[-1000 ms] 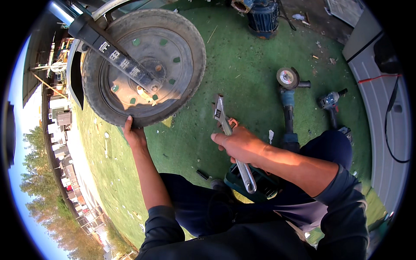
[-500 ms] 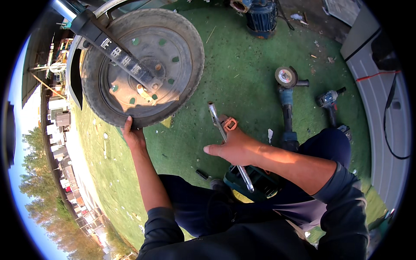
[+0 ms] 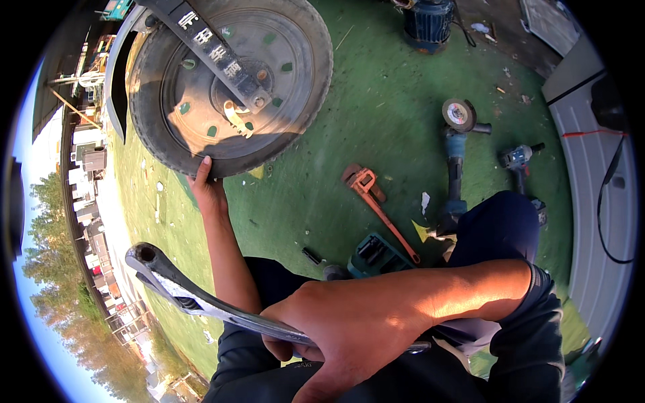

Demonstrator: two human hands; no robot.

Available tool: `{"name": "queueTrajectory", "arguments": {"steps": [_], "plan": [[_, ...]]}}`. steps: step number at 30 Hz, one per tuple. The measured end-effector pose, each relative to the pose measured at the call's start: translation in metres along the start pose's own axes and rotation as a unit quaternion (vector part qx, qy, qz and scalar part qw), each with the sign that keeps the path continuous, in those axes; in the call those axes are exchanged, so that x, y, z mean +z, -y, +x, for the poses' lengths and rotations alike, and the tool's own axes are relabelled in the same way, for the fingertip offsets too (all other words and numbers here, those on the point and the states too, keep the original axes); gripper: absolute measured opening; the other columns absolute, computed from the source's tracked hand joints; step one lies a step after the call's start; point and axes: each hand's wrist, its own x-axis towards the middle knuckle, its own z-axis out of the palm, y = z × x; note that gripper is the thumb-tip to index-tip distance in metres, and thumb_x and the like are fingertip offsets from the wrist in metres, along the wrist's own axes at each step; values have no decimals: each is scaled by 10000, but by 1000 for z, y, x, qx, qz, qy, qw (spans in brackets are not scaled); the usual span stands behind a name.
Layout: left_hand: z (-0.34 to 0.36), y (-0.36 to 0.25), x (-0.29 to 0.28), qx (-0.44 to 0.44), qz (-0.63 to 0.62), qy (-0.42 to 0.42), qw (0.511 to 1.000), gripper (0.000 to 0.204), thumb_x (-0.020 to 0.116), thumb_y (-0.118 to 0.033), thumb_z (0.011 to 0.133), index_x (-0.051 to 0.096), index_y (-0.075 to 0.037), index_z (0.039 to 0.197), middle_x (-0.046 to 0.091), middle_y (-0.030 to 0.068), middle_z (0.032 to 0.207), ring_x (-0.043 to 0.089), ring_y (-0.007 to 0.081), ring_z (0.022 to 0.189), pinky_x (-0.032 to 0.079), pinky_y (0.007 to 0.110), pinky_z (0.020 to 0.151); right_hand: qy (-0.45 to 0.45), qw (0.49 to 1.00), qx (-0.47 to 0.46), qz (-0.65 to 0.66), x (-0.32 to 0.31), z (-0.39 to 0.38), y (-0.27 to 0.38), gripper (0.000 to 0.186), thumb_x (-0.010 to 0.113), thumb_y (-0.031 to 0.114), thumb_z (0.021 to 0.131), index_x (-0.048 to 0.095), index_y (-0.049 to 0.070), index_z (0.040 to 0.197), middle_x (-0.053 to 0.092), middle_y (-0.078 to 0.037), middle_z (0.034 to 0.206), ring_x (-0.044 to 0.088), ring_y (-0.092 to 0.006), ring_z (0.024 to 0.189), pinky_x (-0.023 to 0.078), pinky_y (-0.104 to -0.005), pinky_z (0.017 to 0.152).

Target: The person is repairing a vehicle wheel by using a cordless impact wrench and a wrench to tighten bolts on the wheel hub. The person sits on the floor and alternates between tools to secure the wheel.

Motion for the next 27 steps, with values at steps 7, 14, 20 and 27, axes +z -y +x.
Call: {"name": "queueTrajectory", "arguments": {"steps": [7,14,20,27], "plan": [[-14,-8,7,-7,28,-12,999,802,815,-81,801,370,-66,1469,533,134,1365,533,286,1242,431,470,1059,-19,999,-29,18,-2,12,-3,687,977,437,561,566,20,921,524,-33,686,505,-149,650,406,-327,575],[-31,-20,17,59,81,-22,995,780,843,-112,820,380,32,1431,522,179,1368,522,274,1259,415,403,1100,14,999,5,31,6,27,-2,660,986,408,552,554,42,890,500,-17,638,503,-150,609,384,-319,552],[-41,-27,21,119,133,-1,984,715,835,-189,844,456,59,1397,555,163,1352,533,248,1233,379,358,1099,13,1000,24,2,4,29,5,628,991,367,549,551,50,867,486,-9,624,500,-161,594,375,-326,547],[-50,-31,26,144,184,-20,972,692,841,-197,835,491,52,1377,584,146,1328,561,233,1198,389,348,1095,-10,1000,-5,-22,11,27,7,623,992,343,542,550,46,866,480,-4,618,492,-159,589,371,-328,551]]}}
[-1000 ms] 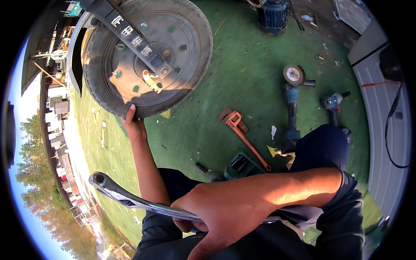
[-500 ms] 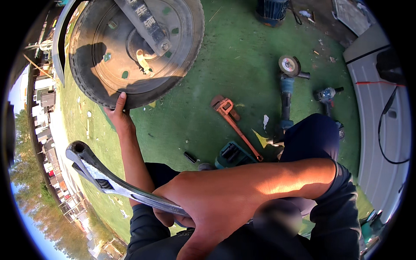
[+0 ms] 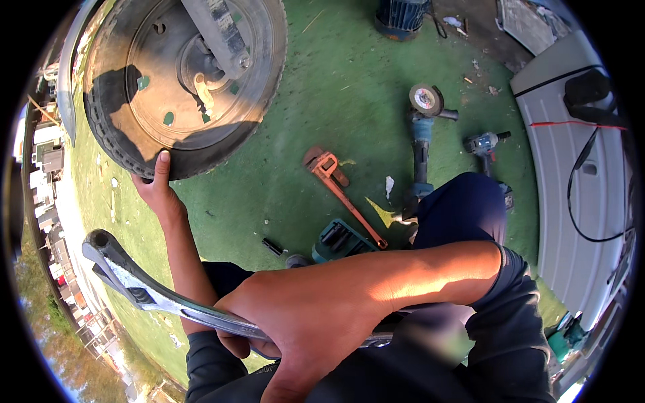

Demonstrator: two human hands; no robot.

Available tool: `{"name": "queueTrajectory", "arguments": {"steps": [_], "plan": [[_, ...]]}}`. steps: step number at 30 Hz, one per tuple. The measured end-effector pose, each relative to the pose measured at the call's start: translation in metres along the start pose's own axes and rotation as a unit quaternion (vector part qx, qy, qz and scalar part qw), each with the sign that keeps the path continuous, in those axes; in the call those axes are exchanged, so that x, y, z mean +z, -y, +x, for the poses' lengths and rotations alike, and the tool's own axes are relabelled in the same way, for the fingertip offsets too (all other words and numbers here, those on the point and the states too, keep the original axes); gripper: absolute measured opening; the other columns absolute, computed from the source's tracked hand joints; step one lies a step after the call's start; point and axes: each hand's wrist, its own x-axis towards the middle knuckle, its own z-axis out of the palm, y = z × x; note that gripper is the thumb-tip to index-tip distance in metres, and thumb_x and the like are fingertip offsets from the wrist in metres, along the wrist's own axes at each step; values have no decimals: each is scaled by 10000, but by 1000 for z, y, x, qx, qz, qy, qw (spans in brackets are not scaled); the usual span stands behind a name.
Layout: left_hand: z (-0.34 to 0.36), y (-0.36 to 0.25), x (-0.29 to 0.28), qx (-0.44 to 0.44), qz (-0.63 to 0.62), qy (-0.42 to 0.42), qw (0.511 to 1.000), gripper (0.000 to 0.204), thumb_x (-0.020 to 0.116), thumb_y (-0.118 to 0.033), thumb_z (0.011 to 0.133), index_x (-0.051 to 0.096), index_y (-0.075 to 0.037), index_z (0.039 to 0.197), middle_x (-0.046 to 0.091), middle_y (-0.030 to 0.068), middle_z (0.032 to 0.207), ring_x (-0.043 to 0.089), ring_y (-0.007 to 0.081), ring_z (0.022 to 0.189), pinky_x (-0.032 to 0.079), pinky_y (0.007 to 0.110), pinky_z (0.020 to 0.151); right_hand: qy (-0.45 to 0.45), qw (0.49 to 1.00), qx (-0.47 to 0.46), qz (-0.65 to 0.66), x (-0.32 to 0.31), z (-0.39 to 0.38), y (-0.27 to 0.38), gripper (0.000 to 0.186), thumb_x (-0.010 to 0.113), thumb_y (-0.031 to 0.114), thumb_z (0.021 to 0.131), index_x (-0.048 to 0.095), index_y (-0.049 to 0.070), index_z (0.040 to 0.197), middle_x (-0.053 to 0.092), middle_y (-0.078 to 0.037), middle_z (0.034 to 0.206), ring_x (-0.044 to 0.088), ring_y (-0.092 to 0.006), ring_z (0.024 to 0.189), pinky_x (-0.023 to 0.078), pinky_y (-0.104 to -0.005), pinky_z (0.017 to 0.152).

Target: The person is repairing a vehicle wheel by using a cordless impact wrench and a wrench to tighten bolts on the wheel hub. The person sits on the floor and alternates between tools to secure the wheel.

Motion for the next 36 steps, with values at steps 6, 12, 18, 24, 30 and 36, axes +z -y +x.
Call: {"name": "queueTrajectory", "arguments": {"steps": [6,12,18,24,30,36], "plan": [[-6,-12,5,10,9,-2,1000,654,827,-178,856,483,68,1355,575,165,1331,550,242,1205,378,349,1088,37,997,24,59,-5,3,-12,628,992,351,545,544,44,860,472,5,611,474,-148,576,354,-327,538],[-7,-13,8,24,19,-25,999,655,829,-167,854,481,69,1356,581,158,1317,560,234,1175,398,340,1066,53,997,37,39,-10,0,-5,648,995,379,539,542,42,858,455,12,601,451,-131,568,339,-320,528],[-6,-5,7,39,32,-40,998,713,854,-205,829,475,63,1371,586,152,1310,564,238,1174,400,349,1068,54,997,3,57,-13,-4,-15,653,994,388,541,552,36,868,456,13,602,452,-133,569,341,-321,530],[-7,1,4,1,21,-39,999,787,849,-178,824,423,67,1438,550,175,1374,543,269,1212,387,363,1087,56,997,32,43,-16,-6,-17,646,938,431,668,574,11,998,491,6,597,501,-144,556,400,-321,540],[-6,3,-8,-43,69,-24,996,743,857,-158,805,466,66,1396,567,162,1325,542,250,1182,402,367,1058,-59,993,71,-74,-20,3,-50,506,826,433,841,606,-8,951,540,-34,609,545,-147,560,439,-314,542],[0,3,-2,10,5,-28,1000,707,866,-182,796,493,73,1340,584,154,1269,556,230,1129,424,344,1017,-165,967,125,-150,-32,-9,-92,502,694,467,936,623,-27,881,584,-89,640,608,-178,565,495,-353,560]]}}
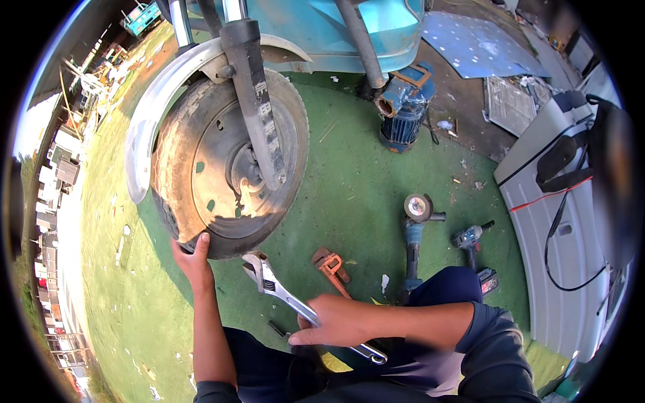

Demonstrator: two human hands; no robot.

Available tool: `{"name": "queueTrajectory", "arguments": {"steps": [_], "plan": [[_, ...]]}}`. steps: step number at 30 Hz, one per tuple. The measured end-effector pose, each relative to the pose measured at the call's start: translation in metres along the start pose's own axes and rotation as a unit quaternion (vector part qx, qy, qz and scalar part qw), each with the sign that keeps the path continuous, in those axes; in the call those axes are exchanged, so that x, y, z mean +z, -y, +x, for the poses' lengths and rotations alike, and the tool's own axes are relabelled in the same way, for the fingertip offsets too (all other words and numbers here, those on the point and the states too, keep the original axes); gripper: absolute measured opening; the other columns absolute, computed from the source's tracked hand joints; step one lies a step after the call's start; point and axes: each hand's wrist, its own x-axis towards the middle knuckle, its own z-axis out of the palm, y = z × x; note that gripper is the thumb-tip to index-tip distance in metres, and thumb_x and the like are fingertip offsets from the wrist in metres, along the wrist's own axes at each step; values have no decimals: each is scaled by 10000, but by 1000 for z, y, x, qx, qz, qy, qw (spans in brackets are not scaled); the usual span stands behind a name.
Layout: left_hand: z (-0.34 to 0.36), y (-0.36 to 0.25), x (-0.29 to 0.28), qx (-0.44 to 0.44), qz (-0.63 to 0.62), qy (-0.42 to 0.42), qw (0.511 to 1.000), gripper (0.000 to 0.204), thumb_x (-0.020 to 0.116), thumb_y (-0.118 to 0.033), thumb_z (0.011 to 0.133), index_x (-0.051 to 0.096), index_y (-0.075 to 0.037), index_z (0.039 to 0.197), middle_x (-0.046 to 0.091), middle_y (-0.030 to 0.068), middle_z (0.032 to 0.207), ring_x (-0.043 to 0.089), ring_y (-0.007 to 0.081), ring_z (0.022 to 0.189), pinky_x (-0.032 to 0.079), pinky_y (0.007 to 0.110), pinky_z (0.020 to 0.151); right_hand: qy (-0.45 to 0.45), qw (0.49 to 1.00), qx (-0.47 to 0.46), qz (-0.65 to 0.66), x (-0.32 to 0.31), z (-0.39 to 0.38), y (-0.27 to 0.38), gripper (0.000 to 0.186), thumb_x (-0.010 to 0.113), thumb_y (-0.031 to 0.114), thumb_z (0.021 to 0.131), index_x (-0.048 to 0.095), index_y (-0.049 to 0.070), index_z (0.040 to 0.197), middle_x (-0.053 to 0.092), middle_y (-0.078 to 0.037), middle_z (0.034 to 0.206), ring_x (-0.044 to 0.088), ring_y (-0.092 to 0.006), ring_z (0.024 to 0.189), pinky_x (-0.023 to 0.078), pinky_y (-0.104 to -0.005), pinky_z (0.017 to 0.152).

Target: The person is repairing a vehicle wheel by using a cordless impact wrench and a wrench to tighten bolts on the wheel hub. The person sits on the floor and alternates between tools to secure the wheel.

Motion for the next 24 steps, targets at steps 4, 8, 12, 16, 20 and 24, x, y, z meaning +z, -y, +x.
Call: {"name": "queueTrajectory", "arguments": {"steps": [4,8,12,16,20,24], "plan": [[6,-9,0,-27,-33,22,999,676,866,-189,791,512,71,1305,607,135,1218,567,215,1096,433,337,998,-34,990,138,24,-4,-2,-3,498,671,494,958,642,-3,946,597,-59,701,623,-142,591,520,-305,572],[7,-5,-4,-22,-38,9,999,644,869,-181,780,530,60,1271,621,121,1180,576,207,1068,443,336,979,-62,990,126,7,-5,13,-26,500,641,505,973,638,8,918,597,-51,660,613,-140,546,512,-302,560],[8,-5,-2,-25,-56,5,998,625,866,-164,772,542,48,1263,622,112,1170,575,201,1060,447,333,972,-98,987,130,1,-9,19,-33,486,631,505,979,633,30,873,582,-38,605,608,-140,539,485,-309,544],[6,-13,3,3,-58,-5,998,602,865,-143,761,556,34,1246,622,100,1153,571,198,1050,451,339,969,-117,983,134,39,-12,20,-28,484,630,507,979,593,57,804,562,-29,590,584,-137,533,480,-313,545],[-2,-14,3,27,-37,12,999,676,882,-188,748,525,26,1280,607,99,1185,565,207,1081,441,351,990,-115,979,147,82,-10,22,-26,492,634,509,976,541,75,763,550,-23,618,560,-135,538,488,-321,552],[-10,-20,3,46,13,31,998,808,899,-275,740,472,24,1358,579,116,1244,549,227,1142,421,362,1023,-121,977,163,72,-10,26,-24,456,642,479,967,505,45,942,541,-24,650,562,-138,542,495,-324,538]]}}
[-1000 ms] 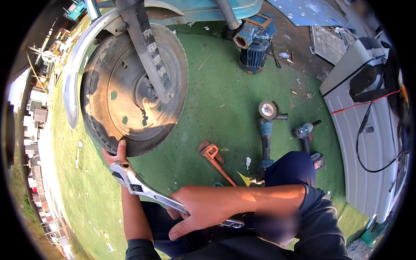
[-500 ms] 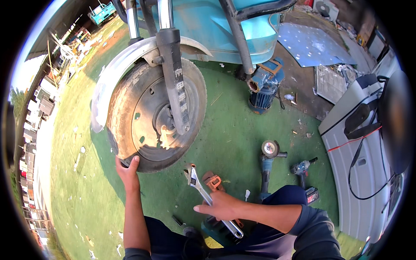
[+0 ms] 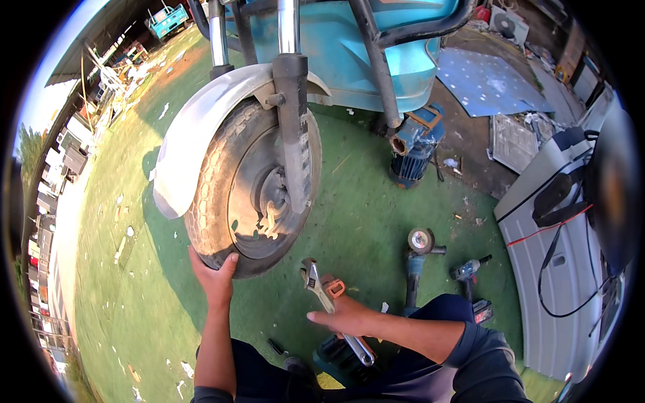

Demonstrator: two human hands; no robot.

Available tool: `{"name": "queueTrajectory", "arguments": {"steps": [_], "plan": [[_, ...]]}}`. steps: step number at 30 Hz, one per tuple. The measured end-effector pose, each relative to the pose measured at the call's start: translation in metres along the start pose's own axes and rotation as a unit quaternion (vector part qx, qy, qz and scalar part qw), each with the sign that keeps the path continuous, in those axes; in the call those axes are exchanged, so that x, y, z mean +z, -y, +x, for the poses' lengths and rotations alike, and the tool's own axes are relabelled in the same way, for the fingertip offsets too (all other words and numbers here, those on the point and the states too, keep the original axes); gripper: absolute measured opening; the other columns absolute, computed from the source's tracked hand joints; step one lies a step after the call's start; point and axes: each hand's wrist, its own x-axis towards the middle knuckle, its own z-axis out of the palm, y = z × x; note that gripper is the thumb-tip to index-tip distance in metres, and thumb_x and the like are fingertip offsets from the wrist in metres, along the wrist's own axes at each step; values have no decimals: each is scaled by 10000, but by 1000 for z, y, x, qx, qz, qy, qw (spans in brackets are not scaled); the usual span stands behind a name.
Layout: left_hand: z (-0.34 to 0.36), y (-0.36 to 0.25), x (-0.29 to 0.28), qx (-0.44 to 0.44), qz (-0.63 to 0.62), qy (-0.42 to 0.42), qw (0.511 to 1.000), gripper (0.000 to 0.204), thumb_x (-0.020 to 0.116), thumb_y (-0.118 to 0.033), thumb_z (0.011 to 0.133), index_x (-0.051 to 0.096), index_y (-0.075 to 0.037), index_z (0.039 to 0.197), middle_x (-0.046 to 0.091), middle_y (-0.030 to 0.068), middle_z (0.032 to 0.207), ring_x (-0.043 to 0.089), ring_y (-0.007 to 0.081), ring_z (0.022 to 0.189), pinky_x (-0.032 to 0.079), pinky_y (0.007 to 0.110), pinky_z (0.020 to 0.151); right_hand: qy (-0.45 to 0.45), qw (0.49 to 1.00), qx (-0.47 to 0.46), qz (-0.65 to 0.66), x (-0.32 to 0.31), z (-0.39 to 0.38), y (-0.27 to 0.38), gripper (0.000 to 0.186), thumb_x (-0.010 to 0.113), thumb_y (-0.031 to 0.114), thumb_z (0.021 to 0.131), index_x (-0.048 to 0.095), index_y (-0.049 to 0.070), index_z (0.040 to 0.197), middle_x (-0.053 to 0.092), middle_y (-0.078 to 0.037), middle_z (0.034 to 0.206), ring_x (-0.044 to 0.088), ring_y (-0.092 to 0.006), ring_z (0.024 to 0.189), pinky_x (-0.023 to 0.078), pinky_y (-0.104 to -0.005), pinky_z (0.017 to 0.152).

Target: The person is repairing a vehicle wheel by using a cordless impact wrench and a wrench to tighten bolts on the wheel hub. The person sits on the floor and alternates between tools to secure the wheel.

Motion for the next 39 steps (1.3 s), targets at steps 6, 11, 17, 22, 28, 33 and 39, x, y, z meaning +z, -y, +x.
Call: {"name": "queueTrajectory", "arguments": {"steps": [6,11,17,22,28,33,39], "plan": [[0,-1,2,-1,5,-8,1000,785,913,-256,705,478,14,1301,579,123,1191,550,230,1104,437,368,990,14,1000,16,-18,-3,3,-3,527,647,461,956,449,17,1160,538,-26,667,565,-142,543,496,-327,526],[2,-4,6,-9,5,-41,999,769,915,-256,704,489,26,1278,590,135,1181,560,234,1090,447,369,976,18,1000,10,-19,-6,-4,3,508,632,541,965,544,75,783,548,-27,657,574,-152,577,491,-337,569],[12,-9,10,-41,29,-76,996,763,899,-252,757,476,58,1310,581,154,1227,549,236,1124,432,365,1000,14,999,28,-39,-8,-3,7,483,625,528,973,552,68,845,555,-37,673,591,-163,604,506,-347,588],[2,-5,10,-1,44,-57,997,785,907,-258,742,482,42,1329,585,146,1221,551,234,1131,435,374,1000,21,997,29,-75,-7,-1,3,473,609,505,991,551,60,839,569,-56,663,605,-179,600,511,-362,587],[3,1,7,2,0,-34,999,836,922,-300,725,465,42,1336,569,154,1243,552,243,1144,429,377,1010,22,997,34,-73,-6,4,1,491,628,504,967,552,46,807,546,-44,621,595,-167,549,511,-351,560],[-1,-6,13,-3,0,-43,999,847,930,-294,715,458,41,1332,567,137,1226,548,225,1140,436,366,1002,14,997,12,-75,-3,12,-12,503,629,508,963,538,51,772,532,-40,601,585,-162,522,503,-353,536],[2,-8,13,-29,2,-48,998,851,936,-269,691,460,43,1323,574,148,1226,566,236,1126,452,371,989,3,997,18,-77,0,15,-13,475,632,482,975,543,53,792,531,-39,605,581,-166,526,491,-361,533]]}}
